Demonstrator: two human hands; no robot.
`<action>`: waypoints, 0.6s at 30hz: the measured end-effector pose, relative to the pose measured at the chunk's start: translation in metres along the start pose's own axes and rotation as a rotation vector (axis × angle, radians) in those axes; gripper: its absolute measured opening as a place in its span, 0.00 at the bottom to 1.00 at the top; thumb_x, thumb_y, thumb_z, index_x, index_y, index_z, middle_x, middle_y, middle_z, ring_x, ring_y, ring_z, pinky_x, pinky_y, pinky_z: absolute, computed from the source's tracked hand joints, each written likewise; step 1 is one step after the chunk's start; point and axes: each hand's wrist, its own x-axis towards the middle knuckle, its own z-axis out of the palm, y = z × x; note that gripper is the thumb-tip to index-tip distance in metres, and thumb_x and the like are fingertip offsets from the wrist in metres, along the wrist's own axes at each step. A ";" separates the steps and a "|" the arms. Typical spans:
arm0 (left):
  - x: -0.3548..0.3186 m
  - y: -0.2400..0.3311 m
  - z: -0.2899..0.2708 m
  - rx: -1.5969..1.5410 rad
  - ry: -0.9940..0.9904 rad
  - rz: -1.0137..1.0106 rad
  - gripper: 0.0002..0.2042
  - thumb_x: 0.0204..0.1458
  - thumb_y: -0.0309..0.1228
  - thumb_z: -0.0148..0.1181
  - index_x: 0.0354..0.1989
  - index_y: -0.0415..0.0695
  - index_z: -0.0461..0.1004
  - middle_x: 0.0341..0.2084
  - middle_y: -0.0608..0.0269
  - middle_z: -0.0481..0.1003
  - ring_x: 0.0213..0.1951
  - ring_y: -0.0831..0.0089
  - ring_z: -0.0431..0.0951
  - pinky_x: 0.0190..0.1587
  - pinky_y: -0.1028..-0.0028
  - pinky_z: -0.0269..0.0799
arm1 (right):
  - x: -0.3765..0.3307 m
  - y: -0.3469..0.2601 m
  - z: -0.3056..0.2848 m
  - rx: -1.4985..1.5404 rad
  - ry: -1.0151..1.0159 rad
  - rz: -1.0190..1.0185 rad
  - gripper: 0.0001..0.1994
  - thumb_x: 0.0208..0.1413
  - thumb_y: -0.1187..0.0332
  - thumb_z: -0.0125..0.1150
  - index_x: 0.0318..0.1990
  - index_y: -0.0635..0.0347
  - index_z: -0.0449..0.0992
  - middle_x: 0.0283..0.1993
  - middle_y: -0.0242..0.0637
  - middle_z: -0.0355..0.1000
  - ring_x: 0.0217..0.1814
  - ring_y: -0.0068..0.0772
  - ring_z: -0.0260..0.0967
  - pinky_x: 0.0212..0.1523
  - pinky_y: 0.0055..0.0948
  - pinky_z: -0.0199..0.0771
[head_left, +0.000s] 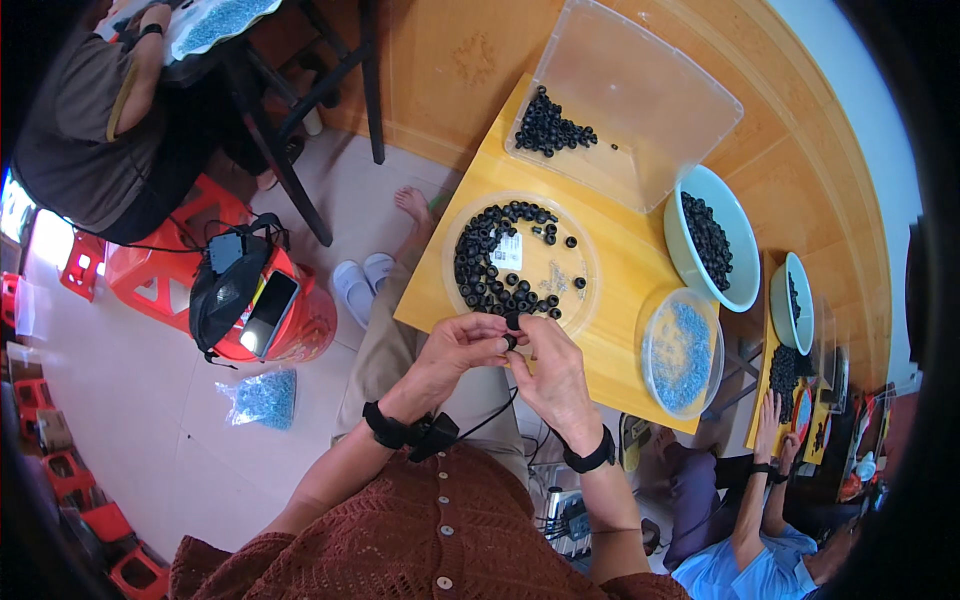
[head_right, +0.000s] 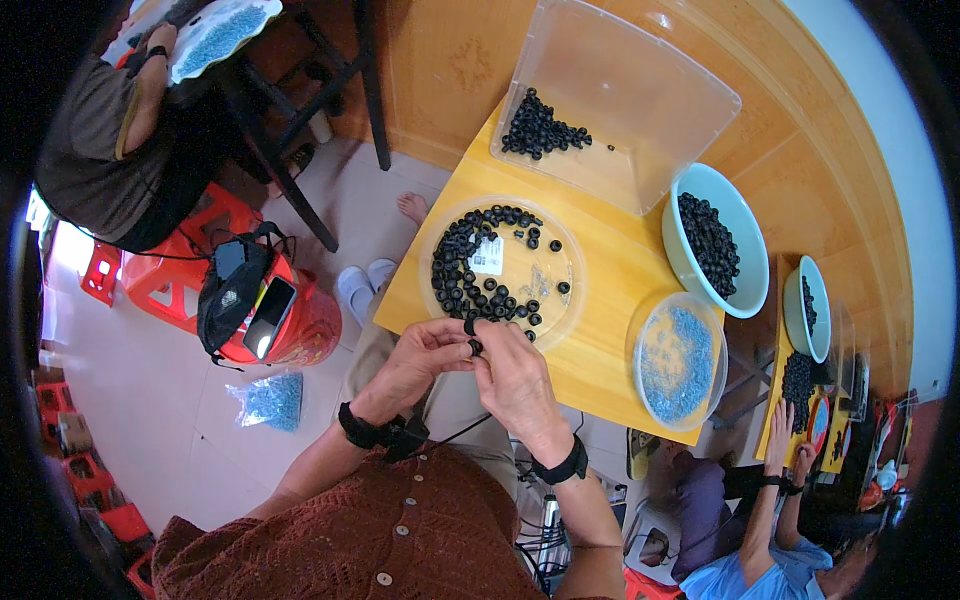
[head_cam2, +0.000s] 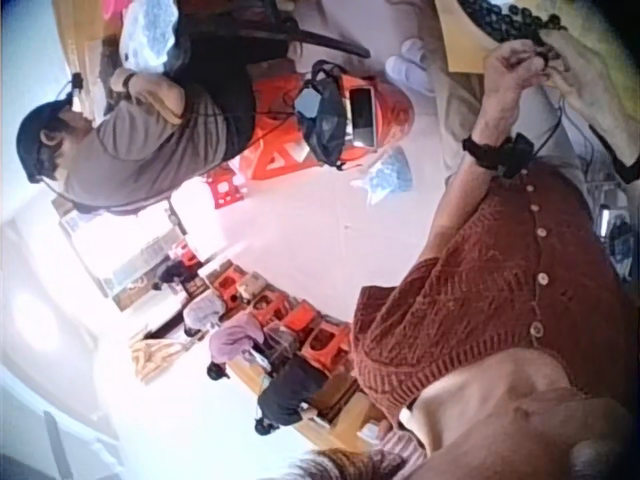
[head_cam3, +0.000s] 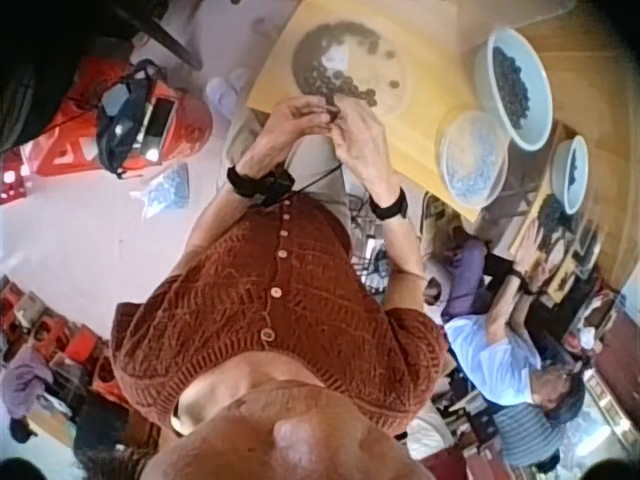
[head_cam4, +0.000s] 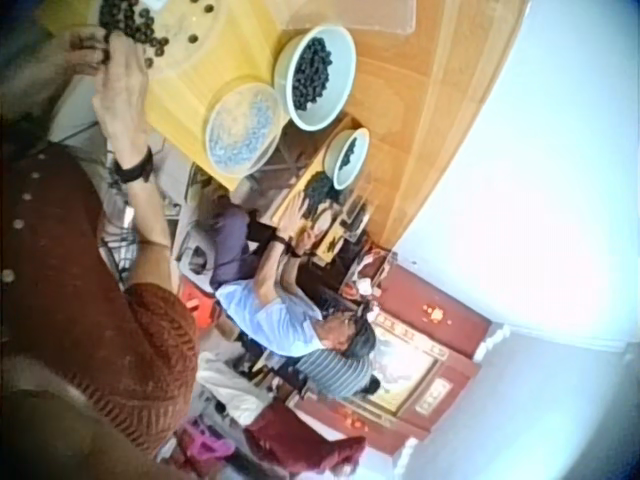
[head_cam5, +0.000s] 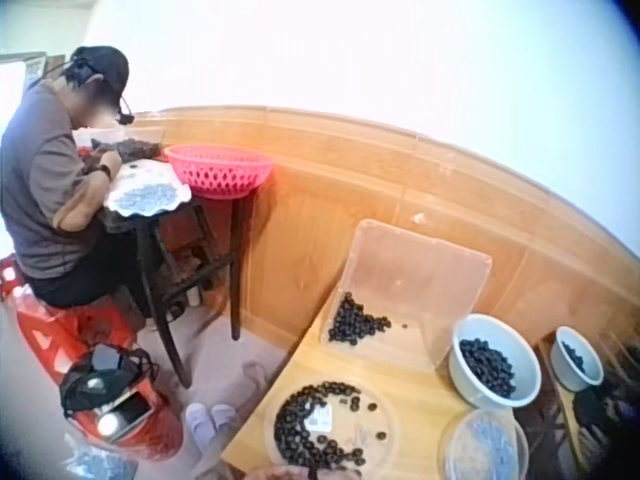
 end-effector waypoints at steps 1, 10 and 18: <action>0.000 0.001 0.000 -0.017 0.003 -0.004 0.13 0.48 0.25 0.57 0.44 0.39 0.70 0.33 0.63 0.74 0.36 0.77 0.74 0.40 0.78 0.73 | -0.002 0.001 0.001 0.100 0.047 0.094 0.17 0.37 0.83 0.55 0.40 0.68 0.66 0.32 0.46 0.65 0.31 0.47 0.66 0.33 0.35 0.69; -0.011 0.002 -0.025 -0.070 0.061 -0.052 0.10 0.50 0.24 0.54 0.42 0.40 0.72 0.31 0.65 0.73 0.33 0.80 0.74 0.38 0.80 0.73 | 0.019 0.081 -0.028 -0.211 0.185 0.359 0.08 0.39 0.79 0.57 0.31 0.67 0.72 0.26 0.46 0.67 0.28 0.44 0.68 0.30 0.34 0.67; -0.018 0.001 -0.034 -0.057 0.041 -0.042 0.10 0.50 0.24 0.54 0.41 0.40 0.72 0.33 0.66 0.73 0.32 0.80 0.74 0.38 0.81 0.73 | 0.087 0.097 -0.006 -0.395 -0.062 0.131 0.09 0.39 0.77 0.56 0.31 0.64 0.75 0.30 0.48 0.70 0.35 0.48 0.69 0.36 0.38 0.69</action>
